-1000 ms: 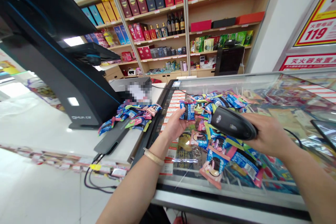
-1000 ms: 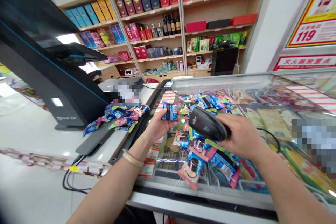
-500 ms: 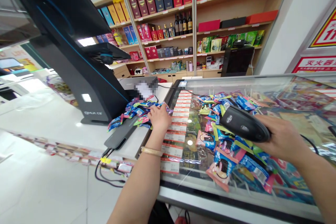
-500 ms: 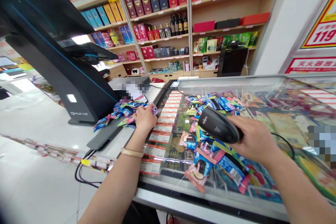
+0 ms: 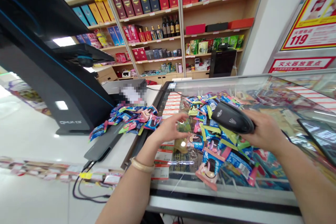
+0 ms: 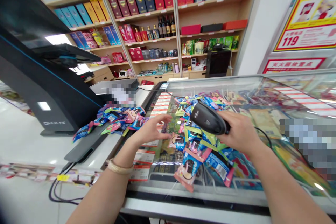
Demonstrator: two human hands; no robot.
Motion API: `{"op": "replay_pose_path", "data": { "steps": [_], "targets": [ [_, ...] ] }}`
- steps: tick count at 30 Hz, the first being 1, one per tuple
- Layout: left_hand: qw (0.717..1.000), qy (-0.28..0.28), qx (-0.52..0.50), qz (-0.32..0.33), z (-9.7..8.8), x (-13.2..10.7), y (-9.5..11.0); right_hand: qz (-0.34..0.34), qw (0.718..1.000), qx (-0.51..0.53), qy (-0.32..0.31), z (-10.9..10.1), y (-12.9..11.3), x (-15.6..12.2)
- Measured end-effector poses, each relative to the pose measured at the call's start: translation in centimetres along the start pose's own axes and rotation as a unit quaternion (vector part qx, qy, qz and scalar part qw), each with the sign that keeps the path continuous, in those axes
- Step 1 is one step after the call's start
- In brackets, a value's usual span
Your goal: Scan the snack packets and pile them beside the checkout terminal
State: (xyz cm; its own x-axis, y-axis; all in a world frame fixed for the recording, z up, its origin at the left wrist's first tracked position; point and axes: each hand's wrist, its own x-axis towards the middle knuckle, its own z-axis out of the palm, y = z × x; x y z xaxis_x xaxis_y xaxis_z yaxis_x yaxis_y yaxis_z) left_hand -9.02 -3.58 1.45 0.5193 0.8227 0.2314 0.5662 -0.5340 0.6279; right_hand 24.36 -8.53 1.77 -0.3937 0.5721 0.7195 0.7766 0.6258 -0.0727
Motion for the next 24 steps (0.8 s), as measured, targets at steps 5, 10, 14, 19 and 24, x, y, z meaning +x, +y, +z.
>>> {"op": "replay_pose_path", "data": {
  "steps": [5,10,14,19,24],
  "targets": [
    [0.99,-0.124,-0.015,0.062,2.9,-0.1,2.1,0.025,0.999,-0.011,-0.018,0.2,0.1,0.1],
    [0.991,-0.099,-0.086,0.011,2.2,-0.2,1.1,0.019,1.0,-0.005,-0.017,0.2,-0.2,0.2],
    [0.969,0.002,-0.239,-0.068,0.5,0.2,-0.1,0.022,1.0,0.004,-0.013,0.0,-0.4,0.3],
    [0.808,0.098,-0.54,-0.214,0.2,1.0,0.1,-0.007,1.0,0.006,-0.004,-0.2,-1.0,0.5],
    [0.72,0.104,-0.638,-0.252,1.1,1.6,1.3,-0.003,0.999,0.029,-0.024,-0.3,-1.7,0.6]
  ]
}}
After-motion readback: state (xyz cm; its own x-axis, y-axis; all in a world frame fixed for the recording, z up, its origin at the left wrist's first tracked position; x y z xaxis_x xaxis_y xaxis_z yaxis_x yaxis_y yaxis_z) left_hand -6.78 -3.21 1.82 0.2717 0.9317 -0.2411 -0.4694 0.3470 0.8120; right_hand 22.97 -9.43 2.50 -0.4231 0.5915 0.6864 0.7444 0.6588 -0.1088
